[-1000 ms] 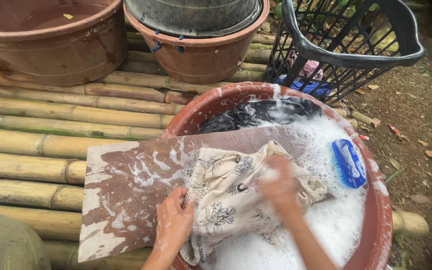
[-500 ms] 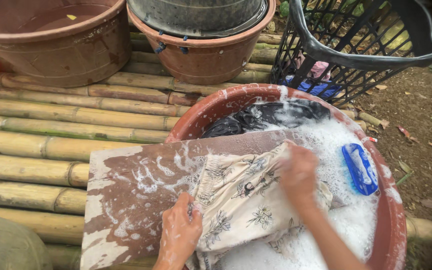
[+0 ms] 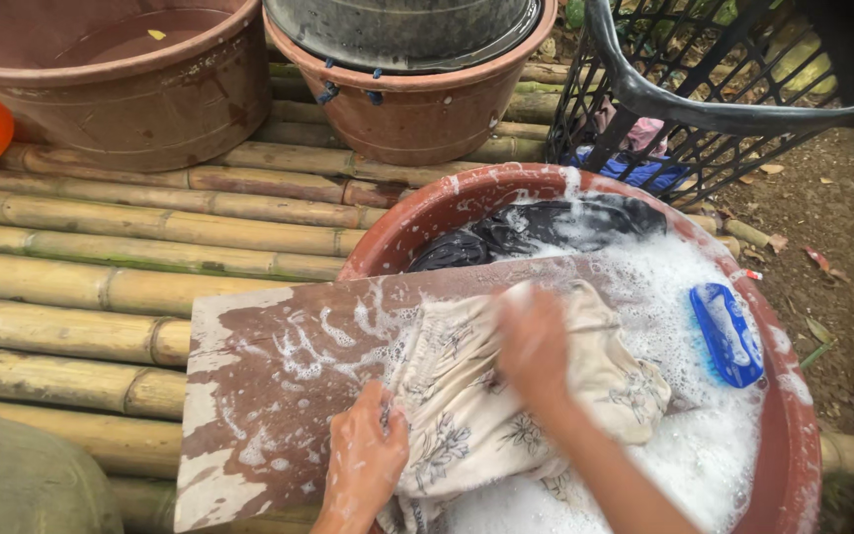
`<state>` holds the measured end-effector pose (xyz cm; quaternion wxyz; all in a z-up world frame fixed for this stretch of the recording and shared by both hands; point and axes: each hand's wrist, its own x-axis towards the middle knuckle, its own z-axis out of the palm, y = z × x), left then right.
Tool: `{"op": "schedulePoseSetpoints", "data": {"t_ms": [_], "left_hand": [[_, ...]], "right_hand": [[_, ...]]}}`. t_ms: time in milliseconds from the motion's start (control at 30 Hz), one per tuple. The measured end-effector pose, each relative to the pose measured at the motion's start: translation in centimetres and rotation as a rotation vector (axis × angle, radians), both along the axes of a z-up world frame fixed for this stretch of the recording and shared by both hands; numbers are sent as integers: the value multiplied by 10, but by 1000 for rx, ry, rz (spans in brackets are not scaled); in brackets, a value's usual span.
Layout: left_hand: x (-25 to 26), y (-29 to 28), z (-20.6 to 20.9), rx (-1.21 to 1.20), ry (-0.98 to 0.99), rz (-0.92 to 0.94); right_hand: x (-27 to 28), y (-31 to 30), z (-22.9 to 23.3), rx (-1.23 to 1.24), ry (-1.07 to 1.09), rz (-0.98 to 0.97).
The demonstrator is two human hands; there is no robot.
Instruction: The person washes a garment in a tub of soapy water by rubbing it against a wooden board, applying soap from a bar, and scrubbing it with a brush.
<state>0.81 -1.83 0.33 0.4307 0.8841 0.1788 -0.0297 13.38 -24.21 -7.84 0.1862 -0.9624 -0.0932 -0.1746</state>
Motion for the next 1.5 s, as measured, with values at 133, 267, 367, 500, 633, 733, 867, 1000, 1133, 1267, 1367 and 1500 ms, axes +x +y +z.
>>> {"op": "schedulePoseSetpoints", "data": {"t_ms": [133, 267, 367, 500, 633, 733, 867, 1000, 1133, 1267, 1367, 1500], "left_hand": [[-3, 2, -5, 7, -101, -5], [-8, 0, -5, -2, -151, -12], [-10, -8, 0, -2, -84, 73], [-17, -15, 12, 220, -333, -172], [-5, -23, 35, 232, 88, -287], [-2, -34, 45, 293, 249, -401], [-4, -32, 31, 310, -137, -407], [-11, -35, 17, 348, -245, -419], [-23, -57, 10, 30, -46, -556], [-1, -53, 29, -597, 10, -365], [42, -43, 64, -835, 6, -191], [98, -26, 126, -778, -160, -131]], "right_hand": [[-64, -6, -9, 24, -269, 431], [-8, -118, 24, 14, 80, -54], [2, -150, 33, -127, 195, -258], [-21, -147, 41, 418, 536, -380], [-64, -120, 49, 821, 979, -368], [-117, -101, 35, 528, 894, -285], [-160, -122, -44, 626, 803, -356], [-179, -130, -153, 1135, 905, -431], [-188, -123, -155, 1722, 1191, -204], [-160, -137, -65, 1457, 1007, -83], [-128, -140, 47, 1568, 896, -84], [-45, -130, 161, 1444, 664, 149]]}}
